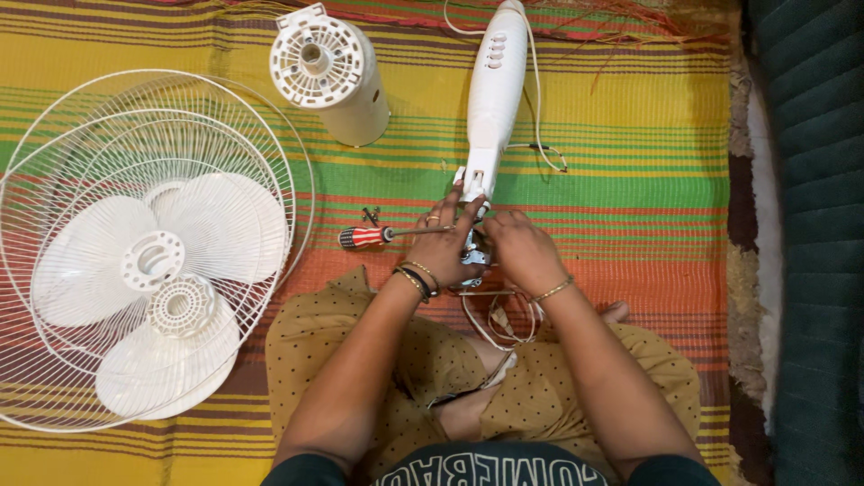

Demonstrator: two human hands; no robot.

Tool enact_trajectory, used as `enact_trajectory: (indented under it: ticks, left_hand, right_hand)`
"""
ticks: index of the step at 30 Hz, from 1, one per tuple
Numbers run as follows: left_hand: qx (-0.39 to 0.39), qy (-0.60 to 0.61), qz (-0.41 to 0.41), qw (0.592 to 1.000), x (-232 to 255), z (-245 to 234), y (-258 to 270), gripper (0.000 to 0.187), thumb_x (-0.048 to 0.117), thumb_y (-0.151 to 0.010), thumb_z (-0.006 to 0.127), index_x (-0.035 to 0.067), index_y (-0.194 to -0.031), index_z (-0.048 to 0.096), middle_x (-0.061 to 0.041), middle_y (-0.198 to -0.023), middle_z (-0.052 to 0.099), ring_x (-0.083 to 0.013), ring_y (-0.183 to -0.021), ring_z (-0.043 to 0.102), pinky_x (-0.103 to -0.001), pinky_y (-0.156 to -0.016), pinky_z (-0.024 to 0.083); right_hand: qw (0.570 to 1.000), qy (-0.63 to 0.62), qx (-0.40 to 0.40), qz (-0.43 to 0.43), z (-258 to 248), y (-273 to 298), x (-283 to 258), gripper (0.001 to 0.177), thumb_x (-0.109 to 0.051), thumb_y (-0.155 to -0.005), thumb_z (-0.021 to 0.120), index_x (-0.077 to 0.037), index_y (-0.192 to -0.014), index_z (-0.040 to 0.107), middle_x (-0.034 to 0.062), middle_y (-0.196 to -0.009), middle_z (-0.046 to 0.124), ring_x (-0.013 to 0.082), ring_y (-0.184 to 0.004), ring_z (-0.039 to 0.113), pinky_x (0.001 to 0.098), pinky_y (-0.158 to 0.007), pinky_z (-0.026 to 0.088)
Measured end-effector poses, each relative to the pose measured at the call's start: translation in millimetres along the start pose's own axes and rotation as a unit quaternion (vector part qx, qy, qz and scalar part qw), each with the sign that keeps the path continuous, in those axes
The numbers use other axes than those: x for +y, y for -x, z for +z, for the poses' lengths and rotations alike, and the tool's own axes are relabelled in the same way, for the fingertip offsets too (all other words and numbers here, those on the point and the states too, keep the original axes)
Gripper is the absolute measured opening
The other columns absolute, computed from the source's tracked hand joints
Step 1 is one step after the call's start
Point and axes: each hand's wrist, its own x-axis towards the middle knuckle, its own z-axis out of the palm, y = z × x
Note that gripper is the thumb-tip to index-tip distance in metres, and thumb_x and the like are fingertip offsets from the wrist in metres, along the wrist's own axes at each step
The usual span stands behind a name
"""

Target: The person sits on a mat and works on the internal mechanism of a disassembled electric fan. They use a screwdriver to tighten screws on the fan's motor housing and handle small components with their hands.

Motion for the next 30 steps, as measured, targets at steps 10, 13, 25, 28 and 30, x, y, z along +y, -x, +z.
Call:
enact_trajectory:
  ticks: [10,13,25,28,30]
  left_hand:
    - [0.072,0.045,0.160,0.983,-33.3,57.8,-14.3,0.079,0.045,-0.092,0.076,0.020,-0.157,0.039,-0.012,-0.167,0.033,-0.0369,-0.158,0.036,-0.053,-0.132,0.029]
    - [0.273,-0.192,0.175,0.926,-32.9,58.5,-9.1,0.070,0.045,-0.091,0.081,0.038,-0.155,0.053,-0.020,-0.172,0.022,-0.0372,-0.153,0.028,-0.052,-0.119,0.026]
    - [-0.007,-0.017,0.053,0.998,-7.4,8.7,-2.9,0.072,0.054,-0.065,0.087,0.033,-0.130,0.062,-0.016,-0.167,0.017,-0.0375,-0.154,0.020,-0.061,-0.117,0.021]
    - [0.040,-0.046,0.070,0.996,-16.2,11.9,-8.1,0.075,0.054,-0.064,0.088,0.033,-0.131,0.061,-0.015,-0.166,0.017,-0.0363,-0.154,0.019,-0.061,-0.117,0.020]
    - [0.036,-0.053,0.063,0.996,-12.3,17.5,-11.7,0.077,0.055,-0.064,0.088,0.033,-0.132,0.060,-0.014,-0.166,0.018,-0.0356,-0.154,0.018,-0.062,-0.117,0.019]
  right_hand:
    - [0.994,-0.062,0.032,-0.087,-39.6,-54.7,-76.3,0.022,-0.018,-0.083,0.070,-0.011,-0.104,0.073,0.0099,-0.101,0.071,0.0316,-0.099,0.066,0.0467,-0.084,0.055]
    - [0.977,0.088,-0.148,-0.124,19.8,-96.9,-131.3,0.025,-0.021,-0.084,0.072,-0.012,-0.107,0.073,0.0133,-0.108,0.070,0.0316,-0.107,0.064,0.0475,-0.082,0.055]
    - [0.996,-0.002,-0.080,-0.034,49.7,-115.5,-152.4,0.032,-0.016,-0.086,0.074,-0.010,-0.117,0.069,0.0153,-0.103,0.074,0.0350,-0.098,0.072,0.0483,-0.078,0.058]
    - [0.977,-0.209,-0.032,0.004,-19.8,-94.0,-129.0,0.053,-0.011,-0.078,0.077,-0.007,-0.129,0.061,0.0155,-0.103,0.072,0.0311,-0.096,0.071,0.0433,-0.081,0.058]
    - [0.908,-0.419,0.011,0.021,-69.4,-63.9,-98.6,0.056,-0.009,-0.083,0.076,-0.006,-0.136,0.056,0.0106,-0.108,0.071,0.0225,-0.101,0.071,0.0360,-0.084,0.060]
